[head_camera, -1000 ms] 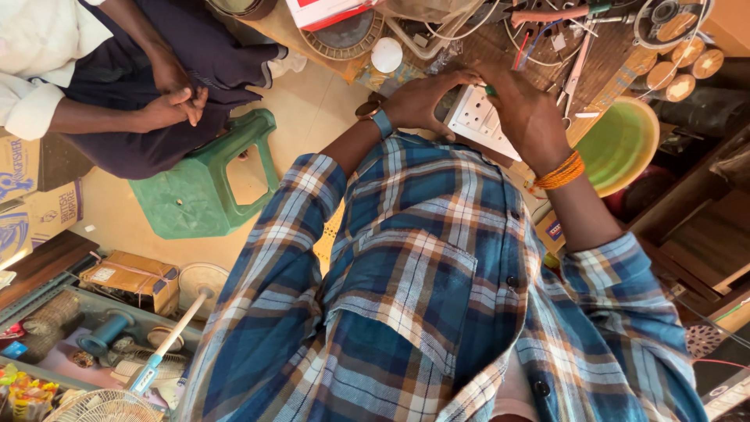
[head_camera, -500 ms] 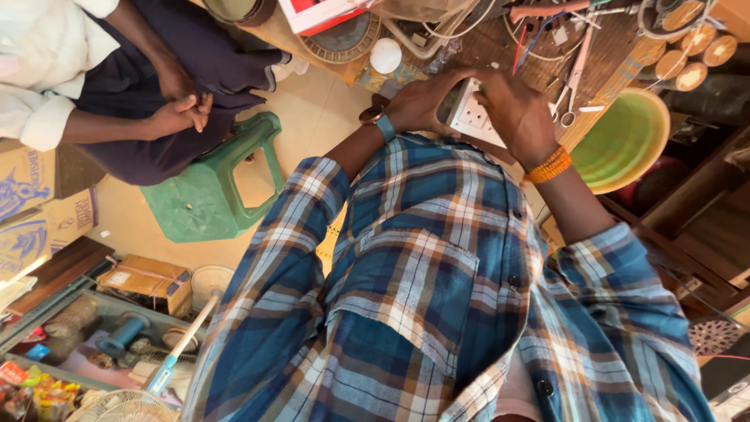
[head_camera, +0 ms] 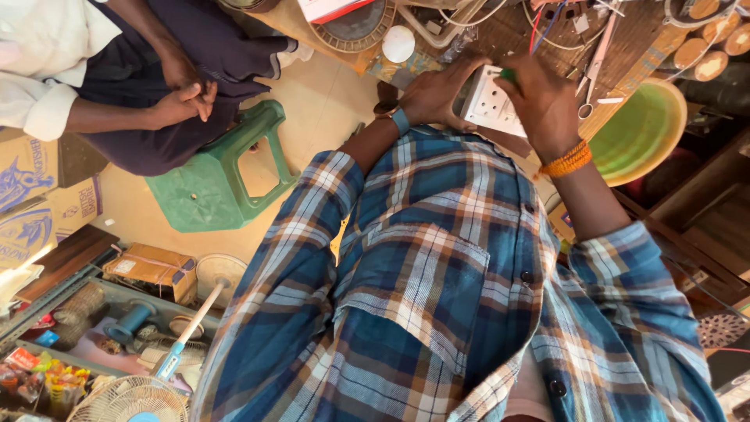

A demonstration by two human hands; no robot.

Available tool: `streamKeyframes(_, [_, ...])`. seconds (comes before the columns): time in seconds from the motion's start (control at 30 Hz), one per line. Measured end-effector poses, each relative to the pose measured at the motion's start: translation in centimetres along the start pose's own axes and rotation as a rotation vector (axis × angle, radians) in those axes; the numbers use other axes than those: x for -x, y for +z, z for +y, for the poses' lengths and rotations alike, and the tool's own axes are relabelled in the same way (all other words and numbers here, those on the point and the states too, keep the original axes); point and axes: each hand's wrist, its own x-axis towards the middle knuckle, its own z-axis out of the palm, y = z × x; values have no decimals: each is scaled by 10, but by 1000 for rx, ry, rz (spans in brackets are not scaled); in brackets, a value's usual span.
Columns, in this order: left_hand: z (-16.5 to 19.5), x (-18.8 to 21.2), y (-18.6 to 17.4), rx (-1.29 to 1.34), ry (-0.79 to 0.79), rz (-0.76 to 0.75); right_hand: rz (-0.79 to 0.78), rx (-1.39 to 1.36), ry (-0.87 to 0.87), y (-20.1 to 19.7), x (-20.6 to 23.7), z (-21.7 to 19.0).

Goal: The person assembles an electrical switchboard by connecting red and blue wires to terminals using a screwdriver. They then use scissors to trim a white plastic cover and attach it to the switchboard.

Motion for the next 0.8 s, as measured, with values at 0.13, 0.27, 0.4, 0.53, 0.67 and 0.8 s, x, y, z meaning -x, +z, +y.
streamKeyframes(0.13, [0,-1,3,15,-29,0,181,52,-221,-1,5,-6])
streamKeyframes(0.27, [2,1,8,-19,31,76,111,53,-83,-6,5,-9])
streamKeyframes(0.4, [2,3,11,-22,-22,31,74,68,-144,-8,4,-7])
streamKeyframes(0.53, [0,0,12,-93,73,118,91,21,-27,-8,1,-3])
streamKeyframes(0.67, [0,-3,11,-96,118,151,91,-39,-155,-13,-5,-1])
streamKeyframes(0.8, [2,-6,9,-85,20,46,97,107,-153,-15,-9,-4])
